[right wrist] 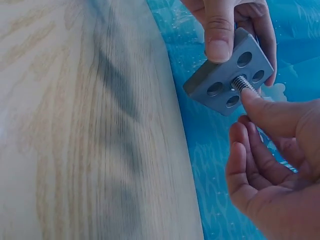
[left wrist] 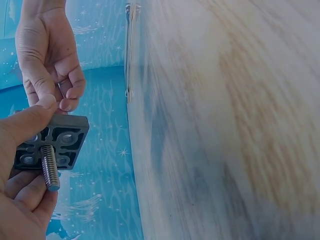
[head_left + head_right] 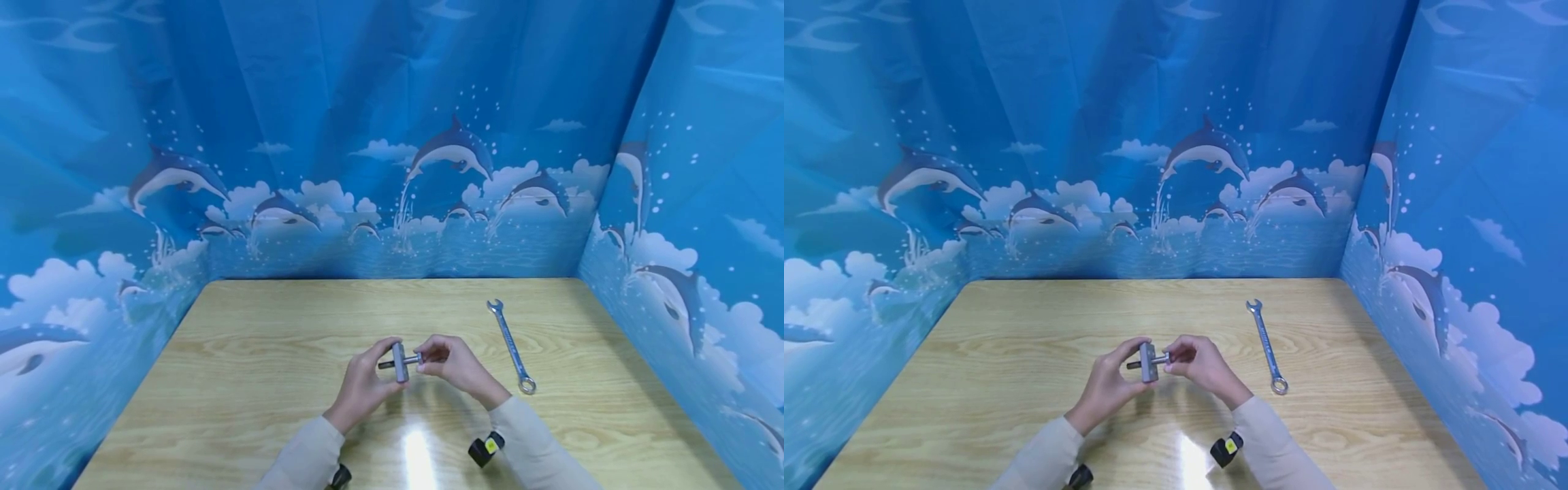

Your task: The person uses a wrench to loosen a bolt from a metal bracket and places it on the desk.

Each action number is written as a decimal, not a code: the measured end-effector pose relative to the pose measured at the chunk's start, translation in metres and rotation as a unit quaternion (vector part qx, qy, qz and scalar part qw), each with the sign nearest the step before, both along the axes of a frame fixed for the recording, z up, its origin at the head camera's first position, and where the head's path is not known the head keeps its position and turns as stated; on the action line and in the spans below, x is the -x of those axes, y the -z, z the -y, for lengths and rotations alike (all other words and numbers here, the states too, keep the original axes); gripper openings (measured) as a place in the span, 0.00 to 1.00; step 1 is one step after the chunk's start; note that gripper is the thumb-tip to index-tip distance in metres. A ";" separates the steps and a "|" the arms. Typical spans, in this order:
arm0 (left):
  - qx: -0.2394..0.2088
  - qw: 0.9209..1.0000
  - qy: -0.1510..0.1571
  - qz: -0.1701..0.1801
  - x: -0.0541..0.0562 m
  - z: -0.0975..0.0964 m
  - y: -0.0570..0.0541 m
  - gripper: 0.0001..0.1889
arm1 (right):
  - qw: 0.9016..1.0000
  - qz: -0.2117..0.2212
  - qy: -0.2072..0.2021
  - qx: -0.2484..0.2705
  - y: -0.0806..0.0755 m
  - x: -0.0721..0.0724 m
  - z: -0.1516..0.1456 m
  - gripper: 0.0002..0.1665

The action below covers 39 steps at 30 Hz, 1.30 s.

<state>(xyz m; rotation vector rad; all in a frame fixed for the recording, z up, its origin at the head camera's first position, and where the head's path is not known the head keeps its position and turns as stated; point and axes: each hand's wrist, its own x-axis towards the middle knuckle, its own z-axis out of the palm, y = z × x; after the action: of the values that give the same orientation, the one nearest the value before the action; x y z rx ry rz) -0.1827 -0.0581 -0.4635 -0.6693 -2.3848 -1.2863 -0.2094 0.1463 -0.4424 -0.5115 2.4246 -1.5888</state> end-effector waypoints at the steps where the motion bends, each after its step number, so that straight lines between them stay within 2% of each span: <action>1: 0.000 1.000 -0.001 0.000 0.000 0.000 0.000 0.40 | 1.000 0.005 -0.003 -0.004 0.000 0.000 0.000 0.19; 6: 0.002 1.000 -0.004 0.000 0.000 0.000 0.000 0.40 | 0.999 0.042 -0.011 -0.015 0.000 0.000 -0.001 0.28; 10: 0.003 1.000 -0.004 0.001 0.000 -0.001 0.000 0.40 | 0.997 0.081 0.007 -0.003 -0.002 0.001 -0.001 0.30; 16: 0.009 1.000 -0.007 -0.001 0.000 -0.002 0.000 0.40 | 0.988 0.153 0.020 0.012 -0.004 0.001 0.000 0.43; 21: 0.018 1.000 -0.005 -0.004 -0.001 -0.002 0.000 0.40 | 0.979 0.199 0.013 0.027 -0.003 0.001 0.002 0.42; 30: 0.018 1.000 -0.004 -0.002 -0.001 -0.003 -0.001 0.40 | 0.981 0.191 0.007 0.026 -0.005 0.002 0.000 0.36; 39: 0.017 1.000 -0.004 0.001 -0.003 -0.003 0.000 0.40 | 0.987 0.153 0.018 0.042 -0.006 0.001 0.000 0.18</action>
<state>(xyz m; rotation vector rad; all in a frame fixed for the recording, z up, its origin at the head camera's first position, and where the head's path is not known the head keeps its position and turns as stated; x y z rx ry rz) -0.1798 -0.0549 -0.4634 -0.6667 -2.4143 -1.2467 -0.2106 0.1466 -0.4363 -0.2174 2.1577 -1.6516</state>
